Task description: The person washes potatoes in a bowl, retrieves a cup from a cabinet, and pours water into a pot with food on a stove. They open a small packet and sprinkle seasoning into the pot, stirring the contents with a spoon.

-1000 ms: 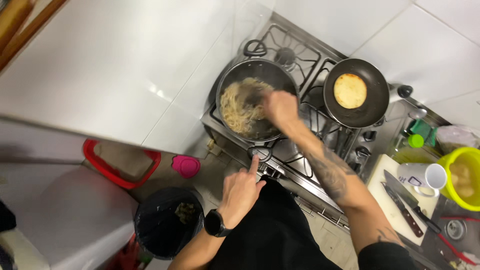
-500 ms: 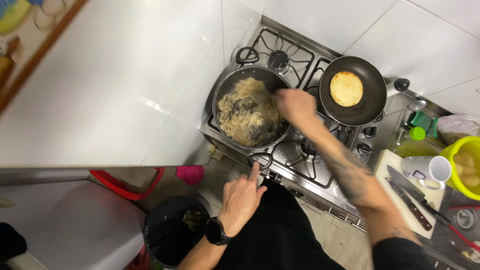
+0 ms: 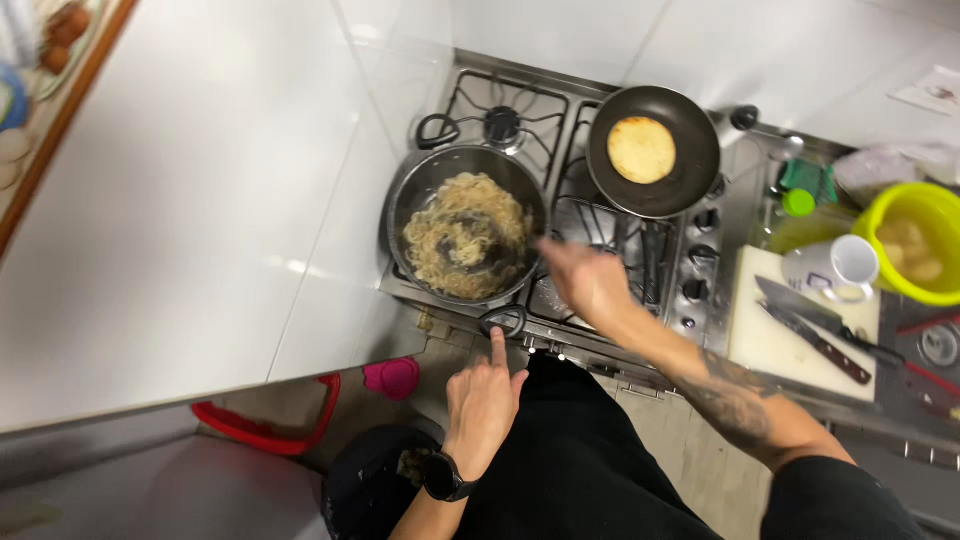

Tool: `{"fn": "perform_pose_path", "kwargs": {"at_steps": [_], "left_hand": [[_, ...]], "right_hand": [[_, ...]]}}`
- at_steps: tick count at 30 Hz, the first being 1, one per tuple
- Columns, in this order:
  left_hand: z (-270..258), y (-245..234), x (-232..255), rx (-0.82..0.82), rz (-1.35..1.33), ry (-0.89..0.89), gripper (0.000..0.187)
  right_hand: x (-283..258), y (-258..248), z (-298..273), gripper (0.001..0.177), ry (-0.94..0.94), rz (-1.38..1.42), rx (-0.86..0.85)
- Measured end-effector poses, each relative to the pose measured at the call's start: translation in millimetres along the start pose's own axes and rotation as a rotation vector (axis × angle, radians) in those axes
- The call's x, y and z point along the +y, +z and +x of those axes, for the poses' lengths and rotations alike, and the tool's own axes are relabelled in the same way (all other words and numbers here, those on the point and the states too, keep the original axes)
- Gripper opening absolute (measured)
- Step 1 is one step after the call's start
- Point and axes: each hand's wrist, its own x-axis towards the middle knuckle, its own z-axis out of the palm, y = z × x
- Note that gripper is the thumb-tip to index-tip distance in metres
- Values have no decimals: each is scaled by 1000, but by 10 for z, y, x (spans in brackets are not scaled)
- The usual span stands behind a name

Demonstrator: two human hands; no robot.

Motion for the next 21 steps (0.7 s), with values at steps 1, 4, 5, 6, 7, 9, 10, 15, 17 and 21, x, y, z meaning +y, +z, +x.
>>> {"fn": "perform_pose_path", "kwargs": {"at_steps": [1, 4, 5, 6, 7, 9, 10, 15, 17, 21], "left_hand": [[-8, -3, 16, 10, 10, -5, 79], [-2, 7, 27, -20, 67, -10, 83], [-2, 21, 45, -63, 110, -31, 85], [-22, 23, 28, -70, 117, -3, 85], [-31, 26, 18, -124, 123, -46, 85], [65, -72, 31, -168, 134, -50, 87], [55, -161, 79, -256, 142, -100, 87], [33, -226, 222, -242, 214, -139, 86], [46, -403, 392, -396, 165, -299, 89], [45, -274, 626, -318, 185, -336, 88]], "right_hand": [[72, 127, -198, 35, 40, -4, -60], [72, 293, -539, 47, 119, 82, -22], [47, 308, -622, 59, 141, 179, 65], [30, 390, -672, 59, 167, 171, 77], [26, 470, -718, 50, 187, 161, 63], [43, 465, -695, 40, 229, 127, 71], [1, 380, -727, 38, 285, 208, 38], [422, -12, -1365, 28, 643, 569, 244], [896, 3, -1873, 28, 992, 658, 439], [1835, 181, -2880, 17, 1172, 1135, 834]]}}
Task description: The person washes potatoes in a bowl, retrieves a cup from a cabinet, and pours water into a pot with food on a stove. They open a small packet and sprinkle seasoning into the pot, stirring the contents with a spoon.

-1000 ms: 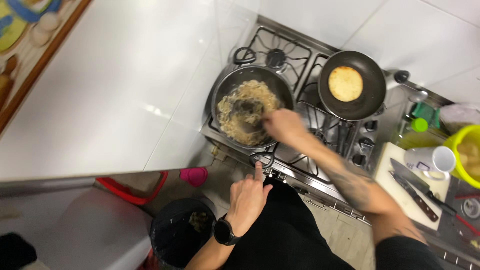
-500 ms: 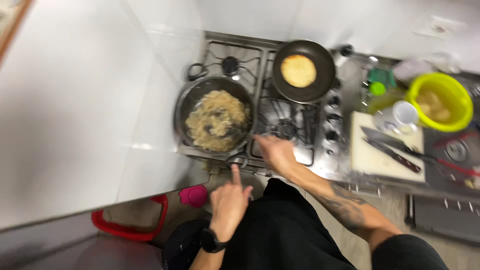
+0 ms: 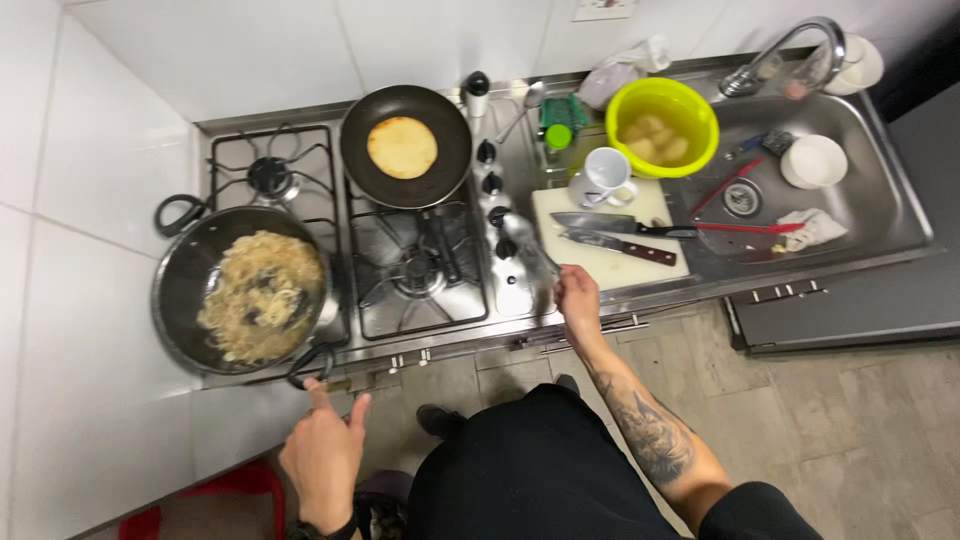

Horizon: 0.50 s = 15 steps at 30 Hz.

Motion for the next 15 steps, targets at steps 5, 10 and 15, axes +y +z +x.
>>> {"fn": "perform_pose_path", "kwargs": {"at_steps": [5, 10, 15], "left_hand": [[-174, -84, 849, -3, -42, 7, 82], [-488, 307, 2045, 136, -88, 211, 79], [-859, 310, 2857, 199, -148, 330, 74]], "right_hand": [[235, -828, 601, 19, 102, -53, 105], [-111, -991, 821, 33, 102, -570, -164], [-1444, -1431, 448, 70, -80, -1163, -441]]}}
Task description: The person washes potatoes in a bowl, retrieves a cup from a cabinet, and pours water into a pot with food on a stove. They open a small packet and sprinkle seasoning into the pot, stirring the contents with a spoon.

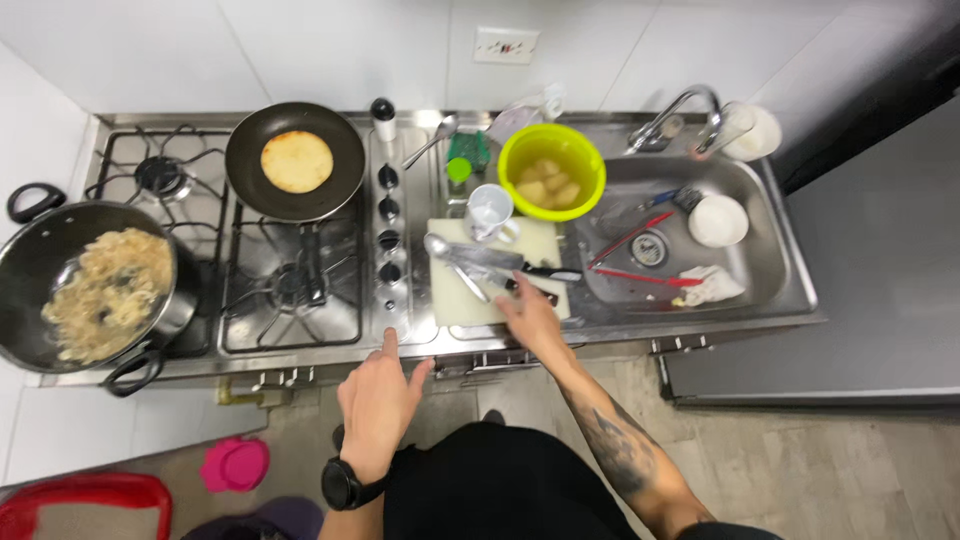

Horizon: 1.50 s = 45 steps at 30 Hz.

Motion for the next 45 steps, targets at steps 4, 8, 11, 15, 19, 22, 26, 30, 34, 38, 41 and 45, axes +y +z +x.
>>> {"fn": "perform_pose_path", "kwargs": {"at_steps": [4, 8, 11, 15, 19, 22, 26, 30, 34, 38, 41, 45], "left_hand": [[52, -140, 574, 82, -48, 91, 73], [53, -417, 1309, 296, -168, 399, 68], [-96, -986, 1948, 561, -279, 701, 43], [-282, -1688, 2650, 743, -470, 1075, 27], [-338, -2028, 3263, 775, -584, 1232, 27], [-342, -2042, 3589, 726, -636, 1253, 24], [-373, -1983, 3819, 660, -774, 1378, 13], [-510, -2034, 4116, 603, -769, 1417, 13], [-445, -1879, 4888, 676, -534, 1270, 33], [85, -1632, 5972, 866, -521, 1119, 38], [498, -1626, 6351, 1023, -395, 1023, 35], [932, -1642, 6600, 1030, -302, 903, 39]], "right_hand": [[-446, -1506, -872, 30, -512, 168, 958], [-893, -2677, -1488, 19, -911, 348, 1718], [-906, -2901, -1616, 17, -951, 526, 1789], [-836, -2887, -1824, 16, -855, 557, 1904], [-632, -2950, -2041, 14, -737, 517, 1948], [-432, -3055, -2190, 12, -719, 496, 2021], [-130, -3291, -2401, 10, -656, 382, 2170], [248, -3774, -2559, 12, -653, 341, 2261], [805, -4400, -2486, 13, -731, 336, 2301], [1350, -5277, -2285, 24, -599, 448, 2222], [2336, -6025, -1832, 46, -425, 683, 1945], [1638, -6048, -1926, 52, -438, 867, 1776]]}}
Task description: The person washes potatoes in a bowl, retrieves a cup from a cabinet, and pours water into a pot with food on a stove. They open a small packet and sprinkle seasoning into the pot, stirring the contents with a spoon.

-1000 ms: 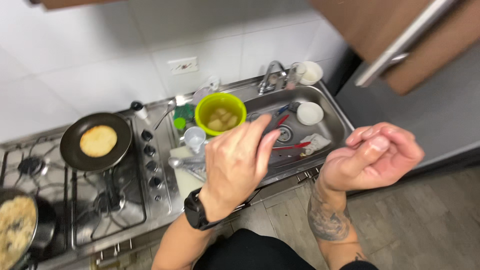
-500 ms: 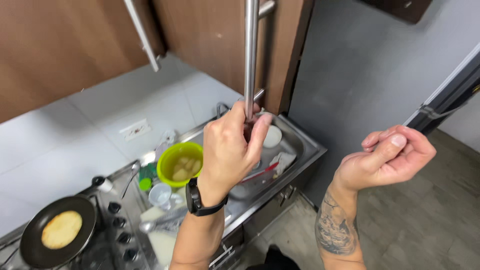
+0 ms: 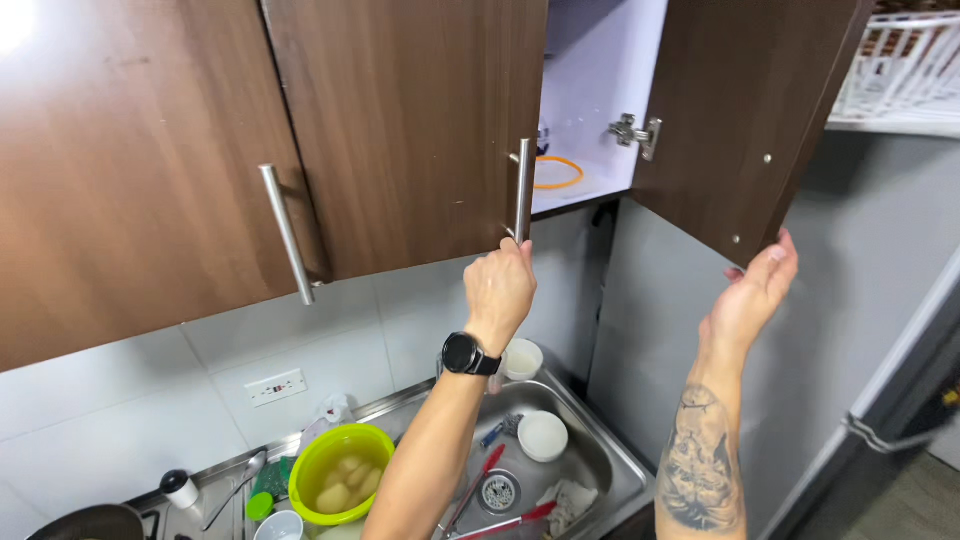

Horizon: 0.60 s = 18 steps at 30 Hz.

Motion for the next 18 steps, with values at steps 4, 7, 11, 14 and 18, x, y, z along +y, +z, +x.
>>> {"fn": "perform_pose_path", "kwargs": {"at_steps": [4, 7, 11, 14, 18], "left_hand": [[163, 37, -106, 6, 40, 3, 35], [166, -75, -66, 17, 38, 25, 36], [36, -257, -94, -57, -96, 1, 48], [-241, -393, -337, -97, -97, -62, 53], [-1012, -553, -1013, -194, -38, -224, 50]], "right_hand": [[412, 250, -73, 24, -35, -4, 14], [451, 724, -398, 10, -83, -2, -107], [762, 1414, -618, 11, -37, 150, -363], [1033, 1682, -575, 15, -242, 156, -450], [1046, 1584, -652, 16, -319, 68, -571]]}}
